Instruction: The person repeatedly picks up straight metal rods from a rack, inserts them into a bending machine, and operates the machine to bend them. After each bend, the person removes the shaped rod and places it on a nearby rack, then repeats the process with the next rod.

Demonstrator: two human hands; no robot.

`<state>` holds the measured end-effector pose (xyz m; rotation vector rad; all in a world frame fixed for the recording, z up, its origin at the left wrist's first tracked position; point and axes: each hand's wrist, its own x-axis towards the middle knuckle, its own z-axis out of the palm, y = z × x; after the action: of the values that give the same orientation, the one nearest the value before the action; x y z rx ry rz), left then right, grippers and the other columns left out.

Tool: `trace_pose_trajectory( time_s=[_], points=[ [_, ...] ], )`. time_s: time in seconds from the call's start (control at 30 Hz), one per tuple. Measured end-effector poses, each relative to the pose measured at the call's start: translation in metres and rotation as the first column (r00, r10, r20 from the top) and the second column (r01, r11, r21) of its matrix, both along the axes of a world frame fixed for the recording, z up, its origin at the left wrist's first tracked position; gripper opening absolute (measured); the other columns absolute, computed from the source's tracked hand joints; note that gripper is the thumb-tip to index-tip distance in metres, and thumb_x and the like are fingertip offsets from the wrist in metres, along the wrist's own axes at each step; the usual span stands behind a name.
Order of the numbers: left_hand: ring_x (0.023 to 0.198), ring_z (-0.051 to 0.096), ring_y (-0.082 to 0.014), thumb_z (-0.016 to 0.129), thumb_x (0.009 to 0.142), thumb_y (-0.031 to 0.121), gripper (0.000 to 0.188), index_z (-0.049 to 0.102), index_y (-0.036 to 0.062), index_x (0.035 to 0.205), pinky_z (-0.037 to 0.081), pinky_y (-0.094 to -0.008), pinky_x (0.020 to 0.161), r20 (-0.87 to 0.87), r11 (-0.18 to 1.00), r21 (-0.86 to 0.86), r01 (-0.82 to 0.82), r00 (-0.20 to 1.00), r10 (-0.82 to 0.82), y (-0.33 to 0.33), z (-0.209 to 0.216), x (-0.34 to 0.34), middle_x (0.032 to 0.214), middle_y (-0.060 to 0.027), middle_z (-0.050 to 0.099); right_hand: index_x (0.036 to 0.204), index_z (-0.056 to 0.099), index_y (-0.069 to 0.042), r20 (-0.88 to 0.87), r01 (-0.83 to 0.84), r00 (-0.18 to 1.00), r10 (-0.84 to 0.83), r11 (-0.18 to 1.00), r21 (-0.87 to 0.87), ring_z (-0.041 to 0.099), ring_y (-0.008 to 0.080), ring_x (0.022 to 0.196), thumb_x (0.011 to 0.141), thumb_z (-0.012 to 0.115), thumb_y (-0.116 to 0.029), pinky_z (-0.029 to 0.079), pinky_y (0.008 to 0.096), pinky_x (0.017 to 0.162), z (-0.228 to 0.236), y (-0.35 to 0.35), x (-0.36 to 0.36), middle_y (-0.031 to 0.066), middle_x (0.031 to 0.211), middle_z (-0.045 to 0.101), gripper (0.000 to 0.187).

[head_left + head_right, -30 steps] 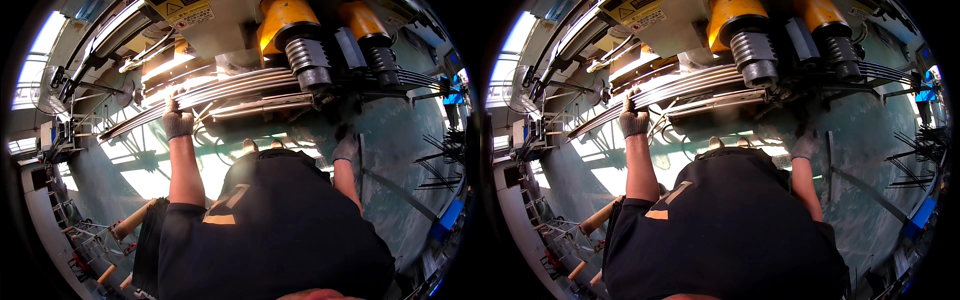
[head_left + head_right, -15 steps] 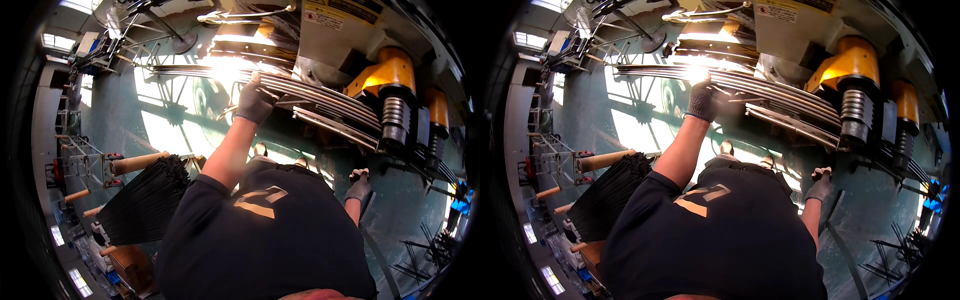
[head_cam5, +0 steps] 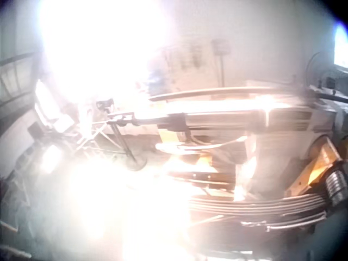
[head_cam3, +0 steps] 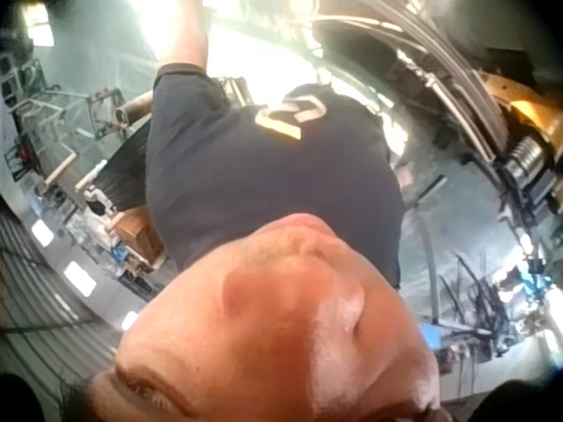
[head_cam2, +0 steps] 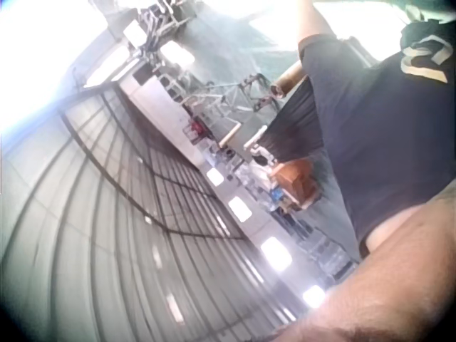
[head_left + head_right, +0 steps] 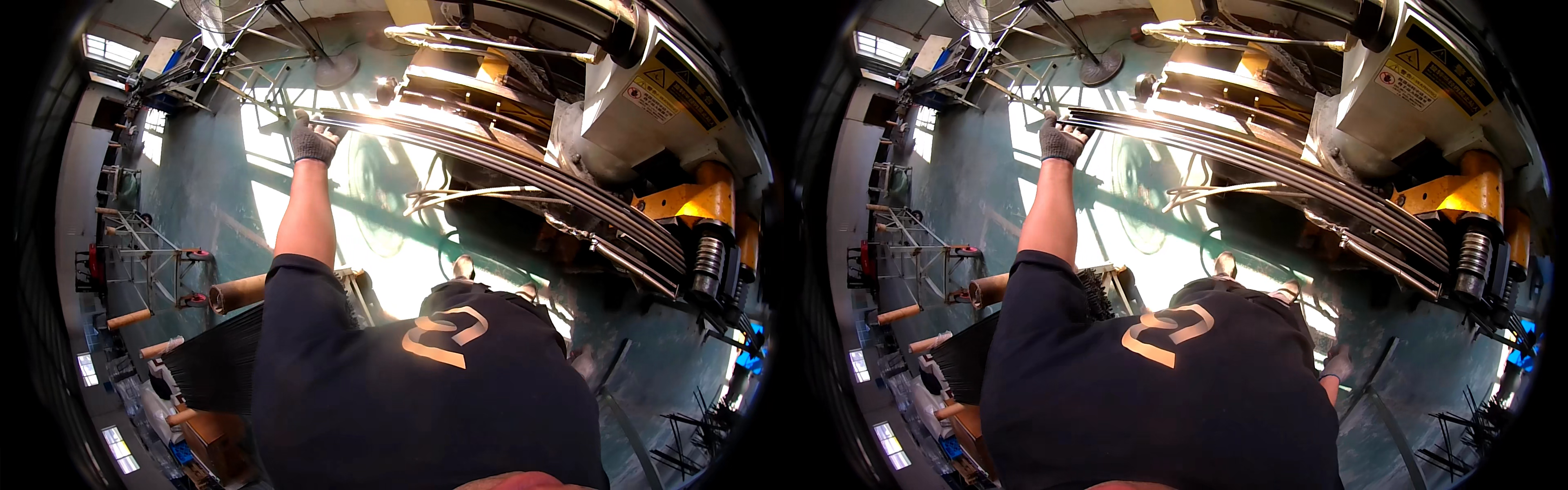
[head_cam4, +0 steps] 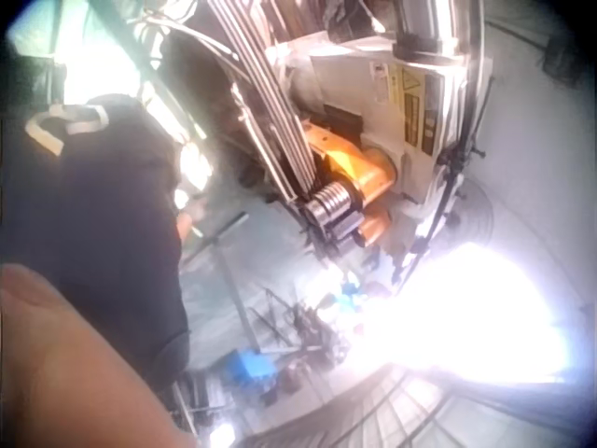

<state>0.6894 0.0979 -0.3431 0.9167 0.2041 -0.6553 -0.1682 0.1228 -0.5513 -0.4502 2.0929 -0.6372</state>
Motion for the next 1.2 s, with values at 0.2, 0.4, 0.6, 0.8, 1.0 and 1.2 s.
trace_pose_trajectory(
  time_s=[0.2, 0.4, 0.6, 0.8, 1.0, 1.2],
  points=[
    [0.123, 0.057, -0.0406, 0.047, 0.103, 0.057, 0.062, 0.051, -0.0003, 0.127, 0.044, -0.0696, 0.102, 0.125, 0.909, 0.190, 0.371, 0.909, -0.397, 0.012, 0.004, 0.057, 0.127, -0.0187, 0.059, 0.083, 0.069, -0.002, -0.001, -0.071, 0.997, 0.071, 0.997, -0.015, 0.061, 0.0174, 0.060, 0.087, 0.067, -0.032, 0.043, 0.0306, 0.048, 0.018, 0.021, 0.037, 0.0073, 0.076, 0.068, 0.030],
    [0.125, 0.057, -0.0446, 0.046, 0.107, 0.045, 0.059, 0.049, -0.0044, 0.140, 0.047, -0.0632, 0.104, 0.191, 0.729, 0.228, 0.646, 0.704, -0.684, 0.005, 0.018, 0.049, 0.139, -0.0251, 0.056, 0.093, 0.070, -0.010, 0.052, 0.064, 0.997, -0.061, 0.996, -0.058, 0.063, 0.0140, 0.064, 0.092, 0.069, -0.032, 0.047, 0.0290, 0.056, 0.016, 0.013, 0.021, 0.0019, 0.078, 0.068, 0.023],
    [0.136, 0.046, -0.0483, 0.041, 0.109, 0.041, 0.057, 0.047, -0.0046, 0.142, 0.036, -0.0660, 0.115, 0.129, 0.669, 0.093, 0.737, 0.657, -0.743, 0.000, 0.023, 0.041, 0.149, -0.0262, 0.048, 0.093, 0.071, -0.004, -0.003, -0.100, 0.995, 0.100, 0.994, -0.032, 0.059, 0.0114, 0.062, 0.093, 0.066, -0.034, 0.045, 0.0267, 0.054, 0.035, 0.006, 0.033, 0.0040, 0.078, 0.068, 0.030],
    [0.142, 0.039, -0.0470, 0.045, 0.104, 0.054, 0.073, 0.041, -0.0052, 0.147, 0.030, -0.0690, 0.116, 0.146, 0.903, 0.085, 0.421, 0.892, -0.429, 0.001, 0.020, 0.040, 0.151, -0.0261, 0.044, 0.094, 0.072, -0.003, -0.124, -0.570, 0.821, 0.557, 0.815, -0.109, 0.068, 0.0151, 0.068, 0.092, 0.066, -0.032, 0.051, 0.0304, 0.058, -0.026, -0.007, -0.006, 0.0078, 0.083, 0.073, 0.030],
    [0.150, 0.027, -0.0432, 0.041, 0.104, 0.056, 0.083, 0.016, -0.0010, 0.159, 0.034, -0.0647, 0.116, 0.058, 0.998, 0.059, -0.020, 0.998, 0.016, 0.022, -0.010, -0.049, 0.165, -0.0228, 0.020, 0.094, 0.072, -0.007, -0.346, -0.877, 0.312, 0.885, 0.408, 0.253, 0.071, 0.0219, 0.072, 0.087, 0.071, -0.030, 0.055, 0.0368, 0.064, -0.059, -0.066, -0.044, 0.0112, 0.090, 0.075, 0.024],
    [0.134, 0.051, -0.0423, 0.048, 0.104, 0.051, 0.063, 0.046, -0.0038, 0.135, 0.039, -0.0647, 0.112, -0.405, 0.980, 0.187, 0.069, 0.914, 0.013, -0.011, -0.112, -0.229, 0.146, -0.0257, 0.051, 0.118, 0.072, -0.018, -0.204, -0.860, -0.115, 0.972, 0.005, 0.510, 0.070, 0.0326, 0.105, 0.097, 0.052, -0.032, 0.055, 0.0463, 0.089, -0.101, -0.138, -0.091, 0.0148, 0.116, 0.072, 0.032]
  ],
)
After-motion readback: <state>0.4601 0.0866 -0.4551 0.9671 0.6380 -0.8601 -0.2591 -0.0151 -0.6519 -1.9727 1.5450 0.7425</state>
